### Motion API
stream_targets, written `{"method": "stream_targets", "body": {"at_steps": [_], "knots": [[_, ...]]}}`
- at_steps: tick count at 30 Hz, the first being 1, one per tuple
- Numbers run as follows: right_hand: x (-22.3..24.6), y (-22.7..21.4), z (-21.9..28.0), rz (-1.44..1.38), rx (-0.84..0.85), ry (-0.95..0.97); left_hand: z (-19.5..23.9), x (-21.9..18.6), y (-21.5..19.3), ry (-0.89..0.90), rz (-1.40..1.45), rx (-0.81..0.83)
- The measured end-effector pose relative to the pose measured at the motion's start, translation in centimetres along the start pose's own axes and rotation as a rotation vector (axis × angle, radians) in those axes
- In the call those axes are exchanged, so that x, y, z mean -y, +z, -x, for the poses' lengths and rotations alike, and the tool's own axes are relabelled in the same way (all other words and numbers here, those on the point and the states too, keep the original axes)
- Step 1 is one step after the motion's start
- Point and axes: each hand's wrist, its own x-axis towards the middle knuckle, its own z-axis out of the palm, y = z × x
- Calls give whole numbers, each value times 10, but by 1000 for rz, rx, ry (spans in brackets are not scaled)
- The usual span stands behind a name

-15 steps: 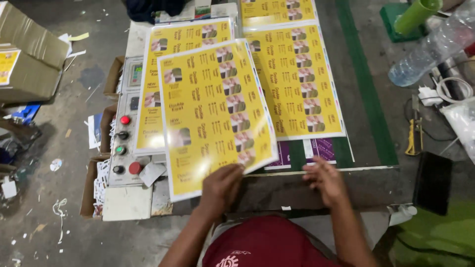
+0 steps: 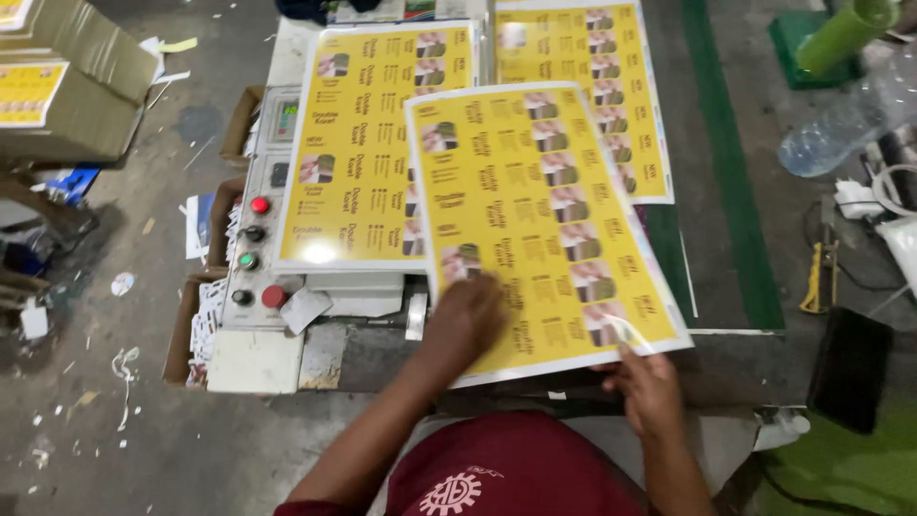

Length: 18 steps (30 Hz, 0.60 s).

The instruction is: Sort and inspect printed sheets at a finishing station in a print shop.

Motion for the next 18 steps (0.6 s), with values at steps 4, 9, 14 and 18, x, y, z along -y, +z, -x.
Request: {"method": "stream_targets", "body": {"at_steps": [4,9,14,18], "knots": [[6,-38,5,69,-109,-51,28,80,2,-242,-375,45],[-5,-84,15,79,-155,-39,54,101,7,-389,-587,251],[-13,-108,29,118,-242,-8,51,93,-9,-358,-615,187],[-21,-112,31,132,-240,23,24,87,-47,-197,-578,144]]}}
